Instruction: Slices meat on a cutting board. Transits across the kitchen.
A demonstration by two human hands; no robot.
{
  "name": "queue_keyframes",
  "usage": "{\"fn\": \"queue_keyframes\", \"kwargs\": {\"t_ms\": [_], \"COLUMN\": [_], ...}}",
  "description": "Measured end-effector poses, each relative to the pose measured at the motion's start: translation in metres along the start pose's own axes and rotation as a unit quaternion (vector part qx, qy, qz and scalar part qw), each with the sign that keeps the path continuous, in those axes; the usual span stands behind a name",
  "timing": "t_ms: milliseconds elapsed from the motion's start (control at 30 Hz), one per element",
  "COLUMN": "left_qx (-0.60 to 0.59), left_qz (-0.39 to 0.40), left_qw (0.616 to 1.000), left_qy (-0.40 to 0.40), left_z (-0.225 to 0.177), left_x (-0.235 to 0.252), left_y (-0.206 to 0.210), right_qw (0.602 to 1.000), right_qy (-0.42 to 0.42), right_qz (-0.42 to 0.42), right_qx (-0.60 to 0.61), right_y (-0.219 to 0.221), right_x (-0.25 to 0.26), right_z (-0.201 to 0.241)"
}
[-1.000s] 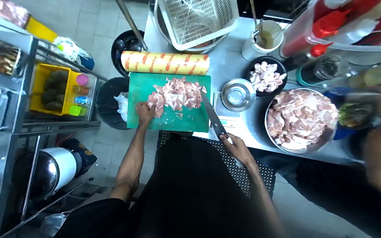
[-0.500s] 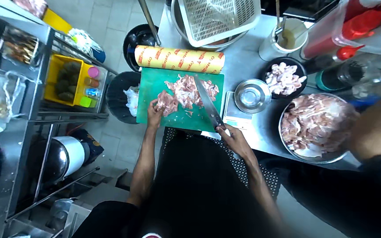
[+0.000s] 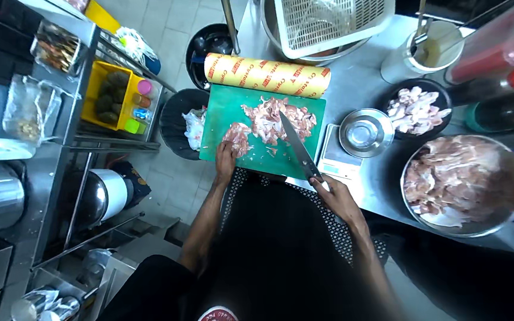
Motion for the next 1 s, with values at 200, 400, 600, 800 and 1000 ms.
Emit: {"fn": "queue_keyframes", "kwargs": {"t_ms": [200, 400, 600, 800, 1000], "left_qx": [0.011, 0.041, 0.053, 0.051, -0.051], "left_qz": [0.042, -0.008, 0.009, 0.016, -0.025], "left_qw": [0.999, 0.999, 0.998, 0.998, 0.998], "left_qy": [0.022, 0.005, -0.042, -0.011, -0.008], "left_z": [0.007, 0.028, 0.013, 0.032, 0.037], "left_x": [0.005, 0.008, -0.002, 0.019, 0.010], "left_y": [-0.012, -0.009, -0.012, 0.001, -0.002], "right_qw": [1.000, 0.999, 0.998, 0.998, 0.998], "right_qy": [0.000, 0.007, 0.000, -0.029, -0.030], "right_qz": [0.003, 0.010, 0.020, 0.020, 0.014], "right_qx": [-0.022, -0.042, -0.052, -0.050, -0.061], "right_y": [0.006, 0.005, 0.007, 0.011, 0.013], "right_x": [-0.003, -0.007, -0.002, 0.004, 0.000], "right_z": [0.000, -0.003, 0.002, 0.017, 0.015]}}
Point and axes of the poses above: each hand's wrist, its own x-axis towards the middle knuckle, its own y-axis out of the palm, z = x × y, the point moved 6 cm from there along x, towards the middle knuckle, and after that the axes turned 13 degrees about -z, right-handed, at the moved point
